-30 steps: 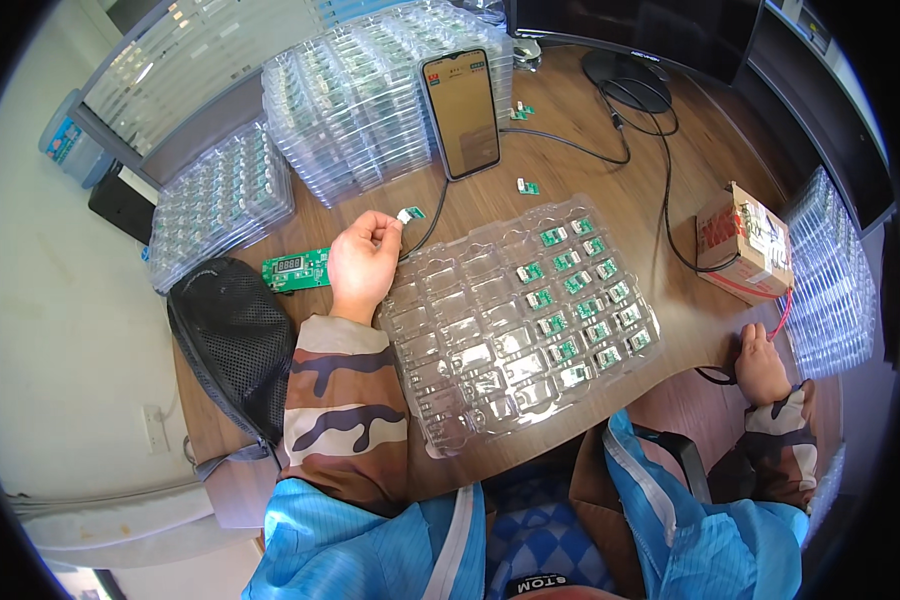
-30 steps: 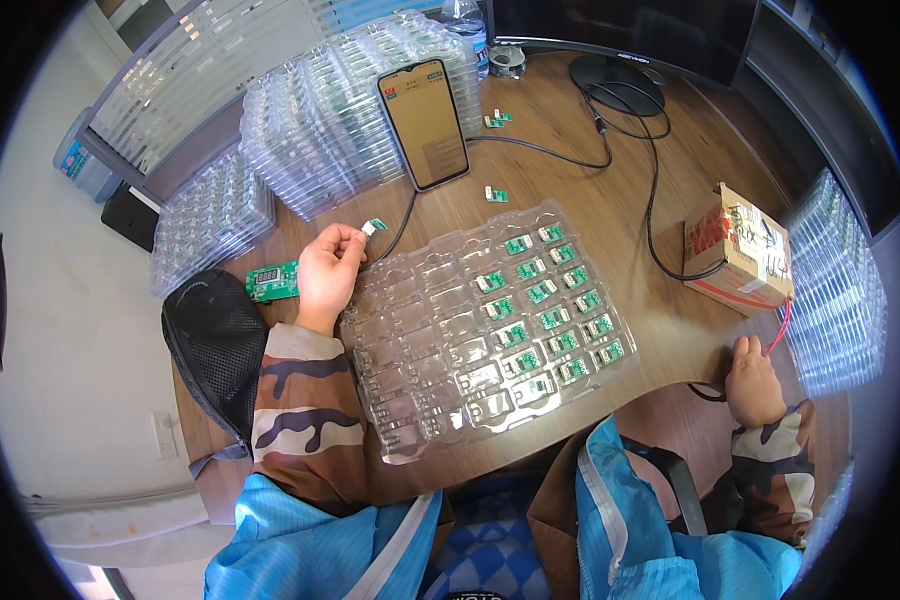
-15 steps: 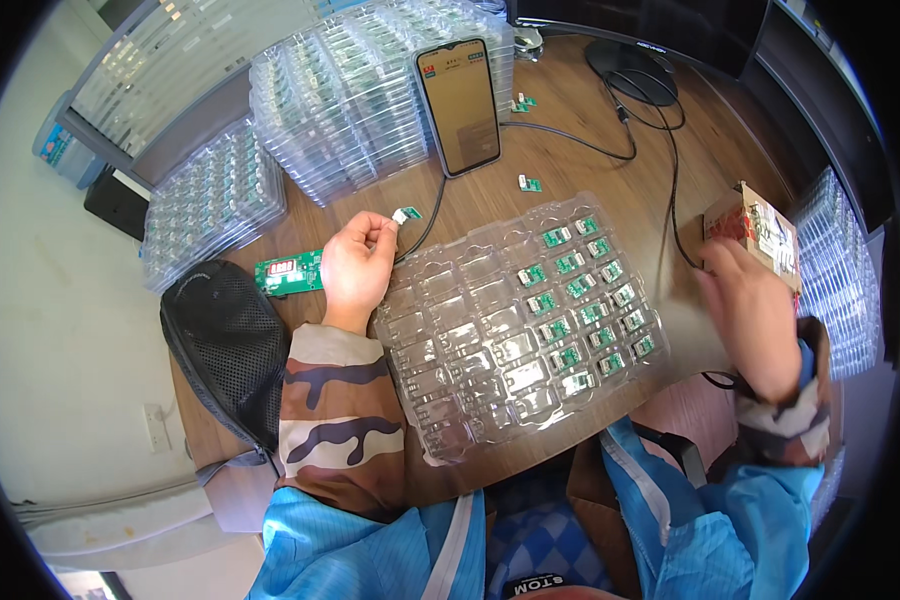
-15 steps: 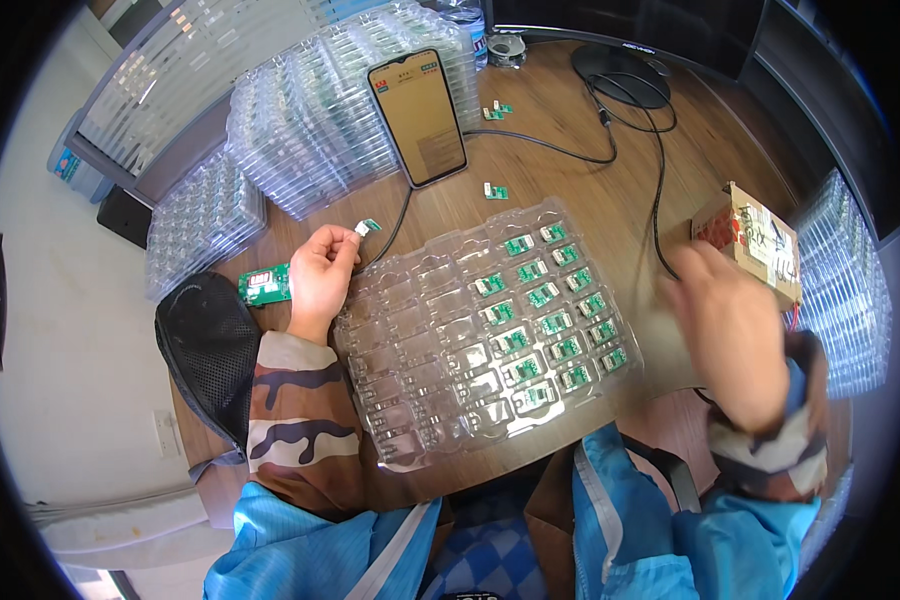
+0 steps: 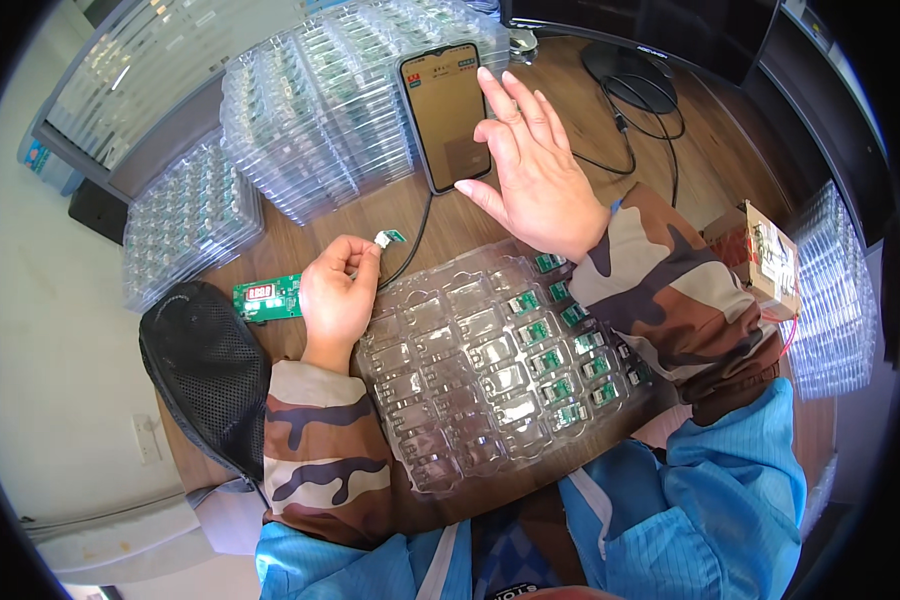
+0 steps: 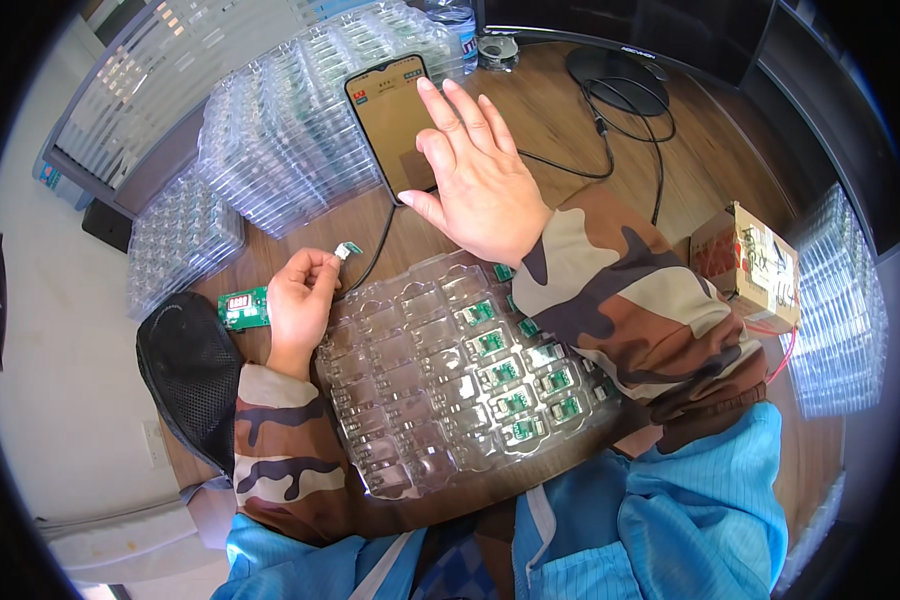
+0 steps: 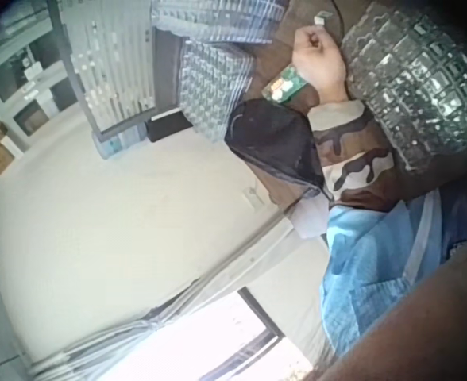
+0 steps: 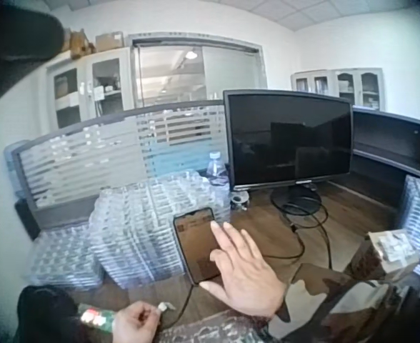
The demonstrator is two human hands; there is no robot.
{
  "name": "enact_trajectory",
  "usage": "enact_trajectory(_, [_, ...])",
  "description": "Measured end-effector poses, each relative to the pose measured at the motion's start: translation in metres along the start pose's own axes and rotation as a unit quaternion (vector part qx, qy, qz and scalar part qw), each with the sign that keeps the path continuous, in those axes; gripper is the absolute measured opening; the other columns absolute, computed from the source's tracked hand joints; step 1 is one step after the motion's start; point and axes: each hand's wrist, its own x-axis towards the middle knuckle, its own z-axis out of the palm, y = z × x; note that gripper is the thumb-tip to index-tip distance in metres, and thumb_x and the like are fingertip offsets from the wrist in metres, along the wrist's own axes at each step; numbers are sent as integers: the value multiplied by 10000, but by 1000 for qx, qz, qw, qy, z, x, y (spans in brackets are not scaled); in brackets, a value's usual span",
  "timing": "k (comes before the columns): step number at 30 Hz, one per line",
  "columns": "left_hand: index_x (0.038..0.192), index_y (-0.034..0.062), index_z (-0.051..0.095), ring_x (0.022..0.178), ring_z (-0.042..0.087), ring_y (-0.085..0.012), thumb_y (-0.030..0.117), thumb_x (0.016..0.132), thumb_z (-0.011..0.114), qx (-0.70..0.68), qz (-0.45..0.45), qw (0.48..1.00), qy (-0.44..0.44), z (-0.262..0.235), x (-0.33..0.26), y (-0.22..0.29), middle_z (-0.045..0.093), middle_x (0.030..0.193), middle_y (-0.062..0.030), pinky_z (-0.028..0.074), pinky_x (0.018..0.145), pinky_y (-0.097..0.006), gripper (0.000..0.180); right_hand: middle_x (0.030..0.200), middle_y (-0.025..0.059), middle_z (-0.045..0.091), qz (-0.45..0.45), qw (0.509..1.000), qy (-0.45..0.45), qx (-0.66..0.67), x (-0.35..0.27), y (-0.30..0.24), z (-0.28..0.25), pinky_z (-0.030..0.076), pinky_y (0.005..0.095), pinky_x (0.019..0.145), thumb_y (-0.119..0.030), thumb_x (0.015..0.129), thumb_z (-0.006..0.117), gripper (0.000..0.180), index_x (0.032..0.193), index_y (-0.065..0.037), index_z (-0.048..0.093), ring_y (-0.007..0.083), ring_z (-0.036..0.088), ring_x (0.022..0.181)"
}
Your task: Packing small green electronic components into a plastic grid tray.
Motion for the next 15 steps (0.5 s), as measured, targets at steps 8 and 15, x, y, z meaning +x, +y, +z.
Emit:
enact_trajectory(8, [770,4,580,542,465,-35,101,798,586,-14,-4,1000,-19,0,-1,1,534,600,20,387,511,-190,101,1374,156,210,-1,1000,9,-21,12,6,13,136,457,1032,-347,753,611,387,929,-40,456,313,193,1270])
enact_trajectory(15, [774,8,581,554,490,-39,94,796,581,1,-1,1000,-25,-1,-2,2,540,601,13,396,520,-189,89,1367,162,227,2,999,16,-38,14,7,6,138,464,1028,-338,770,591,371,936,-34,458,313,201,1267])
